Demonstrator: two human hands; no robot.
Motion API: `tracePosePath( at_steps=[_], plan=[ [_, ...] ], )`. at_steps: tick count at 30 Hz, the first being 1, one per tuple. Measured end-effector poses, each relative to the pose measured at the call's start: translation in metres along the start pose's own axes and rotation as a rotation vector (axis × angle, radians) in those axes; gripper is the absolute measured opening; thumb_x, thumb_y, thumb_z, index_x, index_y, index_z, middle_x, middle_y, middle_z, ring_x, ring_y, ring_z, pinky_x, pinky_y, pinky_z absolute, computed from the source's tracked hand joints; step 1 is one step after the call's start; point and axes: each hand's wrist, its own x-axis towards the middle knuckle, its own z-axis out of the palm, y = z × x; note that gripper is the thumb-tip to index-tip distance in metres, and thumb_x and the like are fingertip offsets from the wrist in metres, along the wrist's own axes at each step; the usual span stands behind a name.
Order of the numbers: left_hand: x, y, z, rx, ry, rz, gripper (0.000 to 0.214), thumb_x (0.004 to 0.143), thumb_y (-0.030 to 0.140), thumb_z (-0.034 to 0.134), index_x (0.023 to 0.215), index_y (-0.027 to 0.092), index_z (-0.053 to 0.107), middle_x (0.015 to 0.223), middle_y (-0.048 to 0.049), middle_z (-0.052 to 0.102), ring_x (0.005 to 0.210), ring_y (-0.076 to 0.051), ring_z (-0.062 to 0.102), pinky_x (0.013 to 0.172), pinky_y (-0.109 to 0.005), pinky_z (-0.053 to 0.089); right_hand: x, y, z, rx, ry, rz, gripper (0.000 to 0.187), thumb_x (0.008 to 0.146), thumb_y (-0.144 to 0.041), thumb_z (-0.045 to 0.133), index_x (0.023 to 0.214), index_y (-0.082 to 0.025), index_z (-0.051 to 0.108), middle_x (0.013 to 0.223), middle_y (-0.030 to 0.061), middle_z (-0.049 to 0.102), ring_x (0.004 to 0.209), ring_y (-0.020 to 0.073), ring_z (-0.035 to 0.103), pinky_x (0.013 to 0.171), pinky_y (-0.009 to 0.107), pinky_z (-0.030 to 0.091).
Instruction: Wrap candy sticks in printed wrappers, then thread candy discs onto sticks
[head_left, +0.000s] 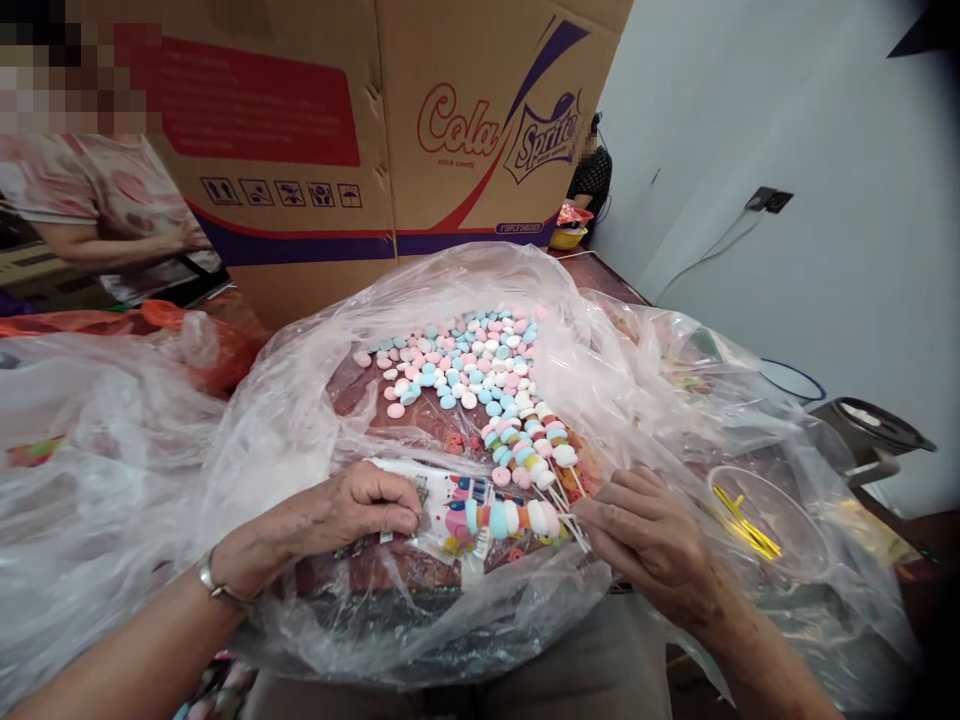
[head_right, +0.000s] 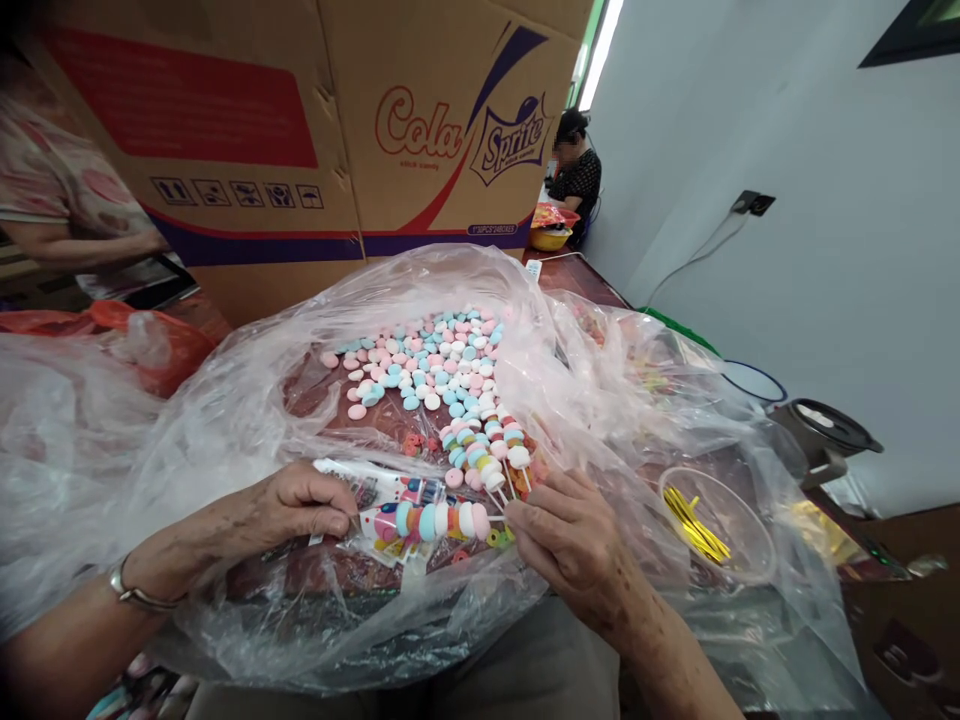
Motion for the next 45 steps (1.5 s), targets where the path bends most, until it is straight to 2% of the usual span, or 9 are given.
tracePosePath(
  at_steps=[5,14,19,23,28,32,37,41,45],
  plan=[
    [0.000,0.008,0.000,0.059,-0.079,-0.027,0.021,0.087,0.030,0.064,0.072,0.017,0.070,0.065,0.0042,0.055,0.062,-0.011,0.044,0.057,-0.020,0.034,0.005,-0.002,-0.003,0.053,-0.072,-0.040,0.018,0.094,-0.011,0.051,0.095,-0.019,0.067,0.070,0.0007,0.064,0.069,0.0156,0.054,0.066,0.031,0.039],
    [0.000,0.008,-0.001,0.040,-0.046,-0.088,0.016,0.087,0.028,0.063,0.076,0.017,0.067,0.069,0.0050,0.057,0.065,-0.011,0.047,0.060,-0.020,0.036,0.006,-0.005,0.007,0.044,-0.006,-0.028,0.017,0.095,-0.011,0.053,0.092,-0.019,0.068,0.068,0.0001,0.063,0.066,0.0148,0.054,0.067,0.031,0.040],
    [0.004,0.015,0.000,0.052,-0.097,-0.099,0.017,0.086,0.030,0.063,0.074,0.017,0.065,0.066,0.0058,0.053,0.063,-0.011,0.043,0.059,-0.021,0.033,0.006,-0.007,0.015,0.098,-0.015,0.007,0.018,0.096,-0.012,0.051,0.092,-0.018,0.068,0.069,0.0005,0.063,0.067,0.0146,0.054,0.072,0.031,0.044],
    [0.006,0.019,0.000,0.066,-0.149,-0.093,0.023,0.085,0.034,0.063,0.071,0.017,0.062,0.065,0.0052,0.051,0.062,-0.011,0.042,0.058,-0.021,0.033,0.007,-0.007,0.015,0.095,0.009,0.029,0.018,0.095,-0.010,0.052,0.089,-0.015,0.068,0.068,0.0018,0.061,0.066,0.0148,0.052,0.068,0.030,0.041],
    [0.007,0.021,-0.005,0.041,-0.188,-0.093,0.024,0.085,0.034,0.064,0.070,0.017,0.061,0.065,0.0053,0.051,0.062,-0.011,0.042,0.058,-0.021,0.032,0.007,-0.007,0.012,0.242,-0.135,0.050,0.023,0.097,-0.011,0.048,0.083,-0.016,0.066,0.066,0.0005,0.057,0.064,0.0133,0.051,0.062,0.027,0.037],
    [0.009,0.021,-0.009,0.057,-0.255,-0.086,0.024,0.087,0.037,0.064,0.074,0.016,0.064,0.066,0.0045,0.053,0.063,-0.011,0.044,0.059,-0.021,0.033,0.006,-0.007,0.015,0.220,-0.139,0.081,0.023,0.097,-0.010,0.048,0.082,-0.015,0.065,0.067,0.0012,0.058,0.064,0.0133,0.051,0.063,0.027,0.036],
    [0.012,0.021,-0.009,0.096,-0.222,-0.076,0.019,0.086,0.031,0.063,0.074,0.017,0.064,0.067,0.0047,0.054,0.064,-0.011,0.044,0.060,-0.021,0.034,0.004,-0.009,0.019,0.215,-0.119,0.055,0.021,0.097,-0.011,0.048,0.086,-0.015,0.066,0.067,0.0009,0.057,0.065,0.0135,0.050,0.065,0.027,0.037],
    [0.012,0.018,-0.009,0.117,-0.203,-0.099,0.023,0.088,0.035,0.063,0.073,0.017,0.062,0.066,0.0056,0.050,0.063,-0.011,0.041,0.058,-0.021,0.032,0.002,-0.011,0.020,0.207,-0.104,0.079,0.021,0.098,-0.012,0.048,0.088,-0.016,0.066,0.068,0.0010,0.057,0.066,0.0138,0.052,0.067,0.026,0.038],
    [0.010,0.023,-0.006,0.149,-0.150,-0.135,0.023,0.089,0.036,0.060,0.076,0.017,0.062,0.069,0.0045,0.052,0.065,-0.012,0.044,0.061,-0.022,0.035,0.000,-0.011,0.020,0.171,-0.082,0.129,0.023,0.097,-0.011,0.049,0.081,-0.016,0.065,0.066,0.0004,0.056,0.064,0.0127,0.052,0.065,0.025,0.038]
  ],
)
